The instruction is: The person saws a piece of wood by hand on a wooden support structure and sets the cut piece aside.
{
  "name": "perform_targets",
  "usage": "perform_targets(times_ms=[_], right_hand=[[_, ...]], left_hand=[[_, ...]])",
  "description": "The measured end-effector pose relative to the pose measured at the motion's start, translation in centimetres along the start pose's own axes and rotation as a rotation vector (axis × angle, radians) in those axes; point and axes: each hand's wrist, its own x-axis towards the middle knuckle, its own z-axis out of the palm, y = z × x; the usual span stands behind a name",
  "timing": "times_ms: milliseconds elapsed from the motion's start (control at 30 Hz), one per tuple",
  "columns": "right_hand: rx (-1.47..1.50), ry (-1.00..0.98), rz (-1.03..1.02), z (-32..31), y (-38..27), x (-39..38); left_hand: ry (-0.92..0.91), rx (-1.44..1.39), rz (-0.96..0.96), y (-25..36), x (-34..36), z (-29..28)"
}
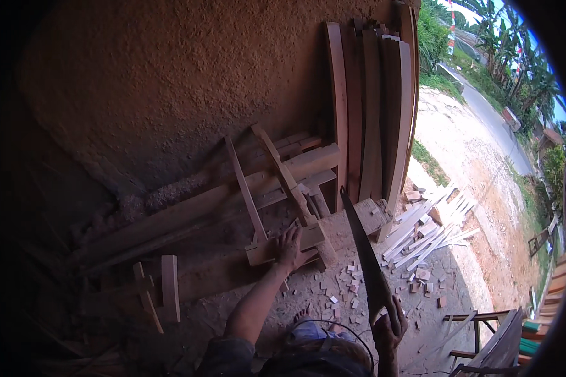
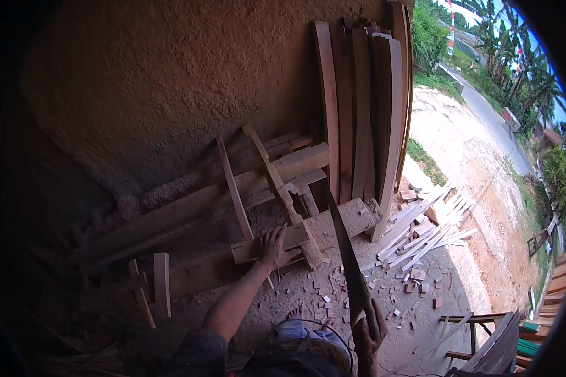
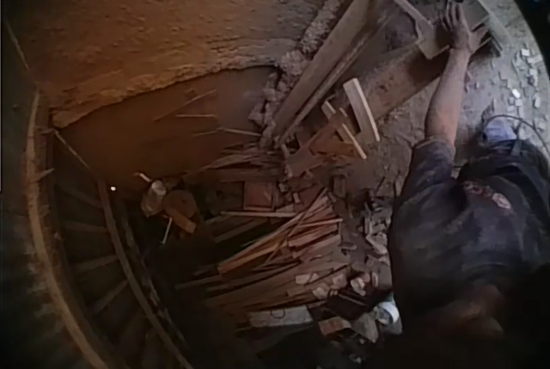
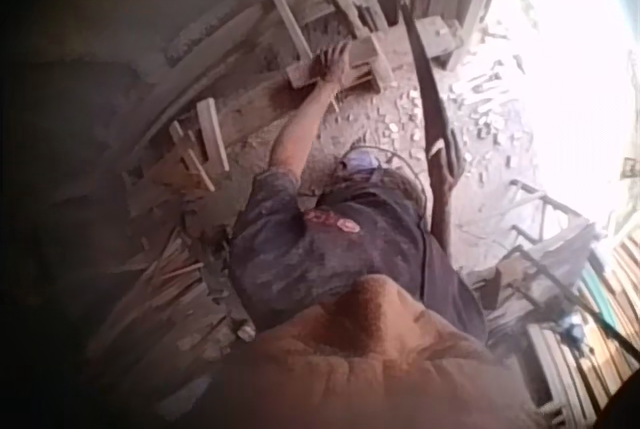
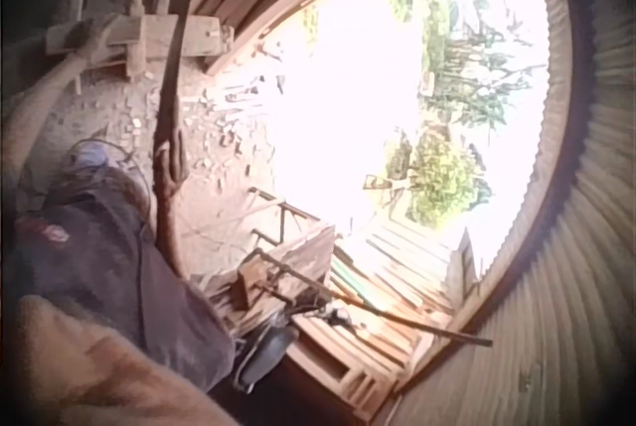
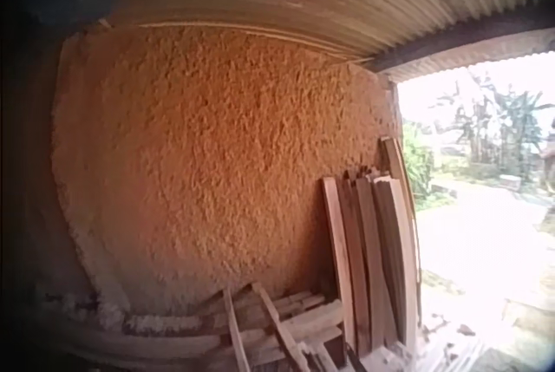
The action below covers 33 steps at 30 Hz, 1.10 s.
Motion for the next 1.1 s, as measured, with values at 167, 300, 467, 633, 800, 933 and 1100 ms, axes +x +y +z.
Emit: perform_targets(times_ms=[167, 300, 467, 633, 800, 933, 1100], right_hand=[[-0.065, 0.056, -0.076, 1.1, -1.9, -0.6], [-0.080, 0.097, -0.119, 1.5, -1.5, -1.3], [-0.119, 0.067, -0.132, 2.6, -2.0, -1.4], [-0.231, -0.060, -0.082, 3.0, -2.4, -1.3], [-0.299, -0.111, -0.127, 3.3, -0.4, -0.3], [-0.297, -0.136, -0.122, 3.2, 1.6, -0.1], [-0.305, -0.186, -0.270, 3.1, 2.8, 0.1]], left_hand=[[0.032, 0.089, -0.009, -0.4, 1.1, 3.8], [0.035, 0.022, 0.237, -4.4, 0.8, 3.9], [-0.017, 0.042, 0.195, -3.0, 0.8, 1.0], [-0.186, -0.018, -0.028, -0.9, 2.3, 1.8], [-0.036, -0.099, 0.046, -0.8, 3.5, 1.9], [0.009, -0.098, -0.143, 0.0, 4.7, 3.3], [0.140, -0.112, -0.283, -1.4, 5.5, 7.8]])
